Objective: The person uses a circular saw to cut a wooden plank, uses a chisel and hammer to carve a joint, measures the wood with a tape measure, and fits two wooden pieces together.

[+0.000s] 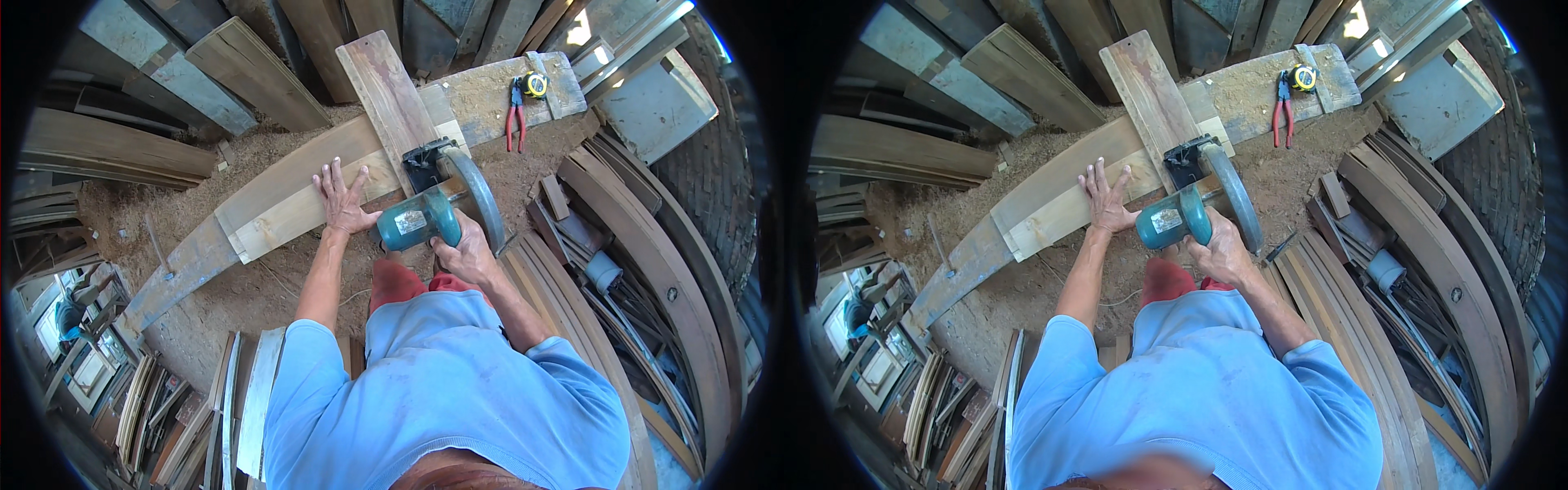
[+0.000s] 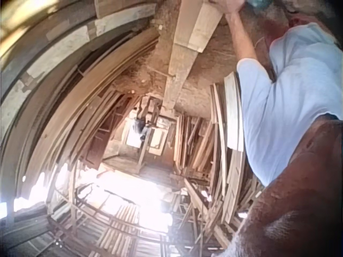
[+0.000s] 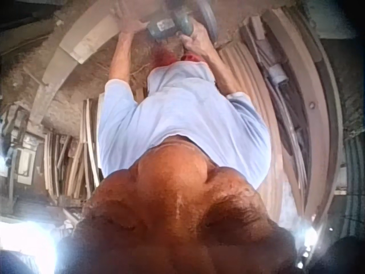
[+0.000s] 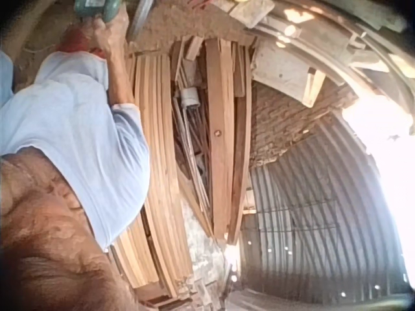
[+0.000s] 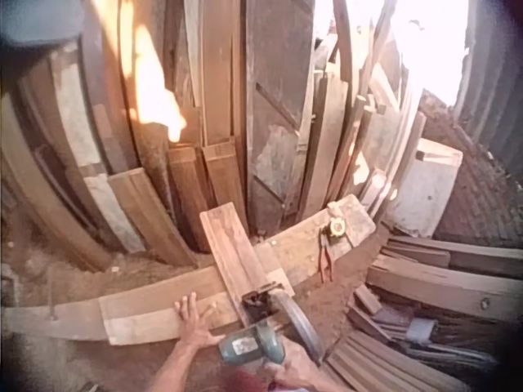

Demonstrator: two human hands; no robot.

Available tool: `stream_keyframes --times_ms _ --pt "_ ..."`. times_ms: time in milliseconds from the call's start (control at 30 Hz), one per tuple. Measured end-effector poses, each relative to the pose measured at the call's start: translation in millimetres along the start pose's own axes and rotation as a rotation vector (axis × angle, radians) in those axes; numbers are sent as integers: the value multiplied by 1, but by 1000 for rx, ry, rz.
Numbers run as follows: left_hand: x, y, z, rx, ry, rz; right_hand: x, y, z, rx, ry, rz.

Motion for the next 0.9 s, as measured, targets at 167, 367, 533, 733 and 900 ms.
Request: stream_keyframes --times_ms 167,367,533,733,900 --pt "0 2 0 8 32 38 -8 1 2 -16 5 -11" --pt "0 -7 5 18 0 -25 -4 -18 -17 27 64 44" --pt "0 -9 8 10 -19 -63 36 -54 -18 4 110 99" --pt "1 -1 0 8 52 7 65 -79 4 -97 195 232" --pt "0 2 -3 23 88 31 68 -85 24 -52 239 262"
Point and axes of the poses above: each hand's wrist, its own x-axis away from the middle knuckle, its own y-axis out of the palm, z = x × y, the point moved 1 cm from there along -x, towards the middle knuckle, and after that the axes turned 14 degrees about x, right-handed, at the moved point
